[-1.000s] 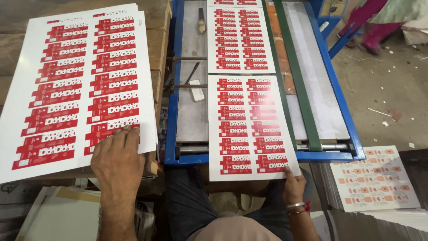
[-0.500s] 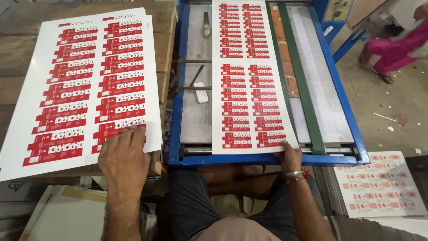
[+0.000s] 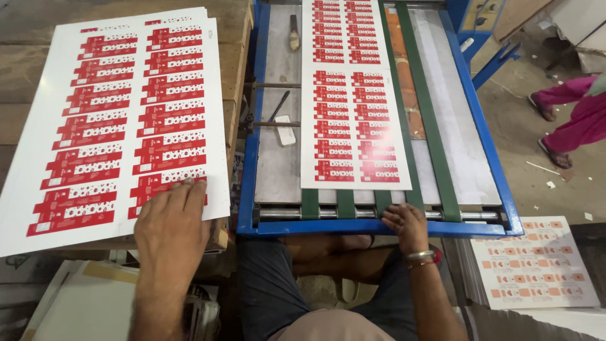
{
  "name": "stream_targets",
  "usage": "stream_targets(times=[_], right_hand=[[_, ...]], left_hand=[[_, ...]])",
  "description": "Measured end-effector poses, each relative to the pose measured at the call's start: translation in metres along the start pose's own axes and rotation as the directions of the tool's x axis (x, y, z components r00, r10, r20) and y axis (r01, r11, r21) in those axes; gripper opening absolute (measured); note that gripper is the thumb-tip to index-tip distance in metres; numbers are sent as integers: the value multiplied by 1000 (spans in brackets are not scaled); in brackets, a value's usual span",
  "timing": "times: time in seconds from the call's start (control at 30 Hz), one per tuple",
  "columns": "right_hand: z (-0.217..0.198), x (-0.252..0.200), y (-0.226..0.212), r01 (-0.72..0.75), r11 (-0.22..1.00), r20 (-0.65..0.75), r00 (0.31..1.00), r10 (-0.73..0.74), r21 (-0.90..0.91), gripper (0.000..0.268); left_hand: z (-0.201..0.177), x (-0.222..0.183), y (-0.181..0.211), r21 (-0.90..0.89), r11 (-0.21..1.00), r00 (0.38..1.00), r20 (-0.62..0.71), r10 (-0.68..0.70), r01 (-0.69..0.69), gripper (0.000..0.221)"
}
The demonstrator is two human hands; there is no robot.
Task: The person takes printed sheets of labels from a stack and feeds them one at a time by hand into the rollers of a finishing machine.
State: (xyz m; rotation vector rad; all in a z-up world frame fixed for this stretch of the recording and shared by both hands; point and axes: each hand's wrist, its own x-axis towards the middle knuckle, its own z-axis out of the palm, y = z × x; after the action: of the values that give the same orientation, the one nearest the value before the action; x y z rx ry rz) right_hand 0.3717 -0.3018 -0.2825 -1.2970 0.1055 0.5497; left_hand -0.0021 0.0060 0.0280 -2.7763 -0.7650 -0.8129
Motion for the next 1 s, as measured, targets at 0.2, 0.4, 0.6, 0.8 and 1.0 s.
stream_targets(times=[0.2, 0.4, 0.6, 0.8, 1.0], right_hand=[[49, -62, -25, -84, 996, 255, 963, 87, -21, 44], [143, -145, -85, -40, 999, 793, 609, 3, 27, 53], [195, -190, -92, -298, 942, 735, 672, 91, 156, 50], [136, -116, -83, -64, 977, 372, 928, -18, 205, 33], [46, -42, -70, 202, 967, -22, 979, -201, 157, 26]], left_hand=[[-13, 5, -36, -253, 964, 966, 258, -16, 83, 47], [5, 3, 16, -238, 971, 999, 30, -31, 37, 41], [23, -4, 126, -210, 949, 955, 131, 267, -236, 55], [3, -5, 77, -151, 978, 968, 185, 172, -145, 61], [0, 11, 6, 184, 982, 991, 112, -71, 49, 60]])
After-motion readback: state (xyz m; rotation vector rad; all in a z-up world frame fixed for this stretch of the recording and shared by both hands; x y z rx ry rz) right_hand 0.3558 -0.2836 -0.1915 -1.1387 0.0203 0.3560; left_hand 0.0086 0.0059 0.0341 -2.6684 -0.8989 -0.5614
